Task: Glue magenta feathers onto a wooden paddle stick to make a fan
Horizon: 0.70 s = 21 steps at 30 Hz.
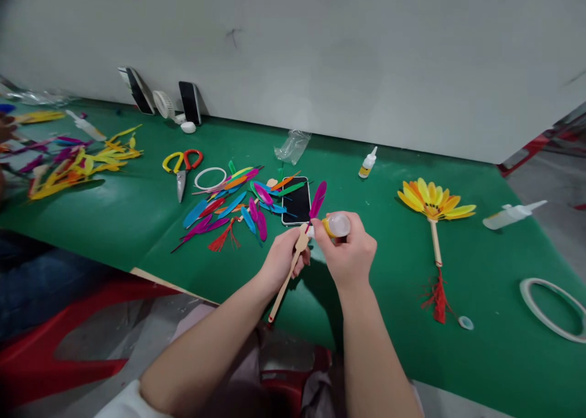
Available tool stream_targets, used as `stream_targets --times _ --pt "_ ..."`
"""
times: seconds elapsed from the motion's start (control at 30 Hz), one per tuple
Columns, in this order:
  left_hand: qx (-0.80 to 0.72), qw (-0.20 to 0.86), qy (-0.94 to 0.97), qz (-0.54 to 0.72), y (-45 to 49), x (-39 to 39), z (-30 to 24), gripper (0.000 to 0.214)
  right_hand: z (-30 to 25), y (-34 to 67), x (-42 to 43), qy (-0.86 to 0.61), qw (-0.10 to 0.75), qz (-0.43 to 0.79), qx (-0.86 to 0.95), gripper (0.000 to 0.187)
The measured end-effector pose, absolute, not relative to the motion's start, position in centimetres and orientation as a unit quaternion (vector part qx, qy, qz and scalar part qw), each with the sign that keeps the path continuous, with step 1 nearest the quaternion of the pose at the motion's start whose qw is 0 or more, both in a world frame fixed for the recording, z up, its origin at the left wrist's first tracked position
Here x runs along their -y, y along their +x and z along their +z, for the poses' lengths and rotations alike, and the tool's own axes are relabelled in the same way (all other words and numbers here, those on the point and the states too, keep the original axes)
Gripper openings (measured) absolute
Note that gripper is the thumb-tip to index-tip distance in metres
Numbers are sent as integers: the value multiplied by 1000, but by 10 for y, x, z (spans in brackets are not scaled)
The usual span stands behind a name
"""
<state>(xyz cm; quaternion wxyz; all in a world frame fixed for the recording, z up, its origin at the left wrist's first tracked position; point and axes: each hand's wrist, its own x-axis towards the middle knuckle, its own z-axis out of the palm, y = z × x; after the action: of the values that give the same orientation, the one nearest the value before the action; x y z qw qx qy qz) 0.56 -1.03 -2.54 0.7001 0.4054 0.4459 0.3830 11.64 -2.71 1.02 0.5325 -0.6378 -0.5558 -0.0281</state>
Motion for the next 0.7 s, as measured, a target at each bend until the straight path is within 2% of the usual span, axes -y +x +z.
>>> stream_targets --times 0.37,0.7 --pt "-459 705 393 371 6 10 -27 30 6 121 26 -612 502 2 611 23" --pt "-457 706 394 371 7 10 -25 33 15 121 30 -616 559 -36 554 24"
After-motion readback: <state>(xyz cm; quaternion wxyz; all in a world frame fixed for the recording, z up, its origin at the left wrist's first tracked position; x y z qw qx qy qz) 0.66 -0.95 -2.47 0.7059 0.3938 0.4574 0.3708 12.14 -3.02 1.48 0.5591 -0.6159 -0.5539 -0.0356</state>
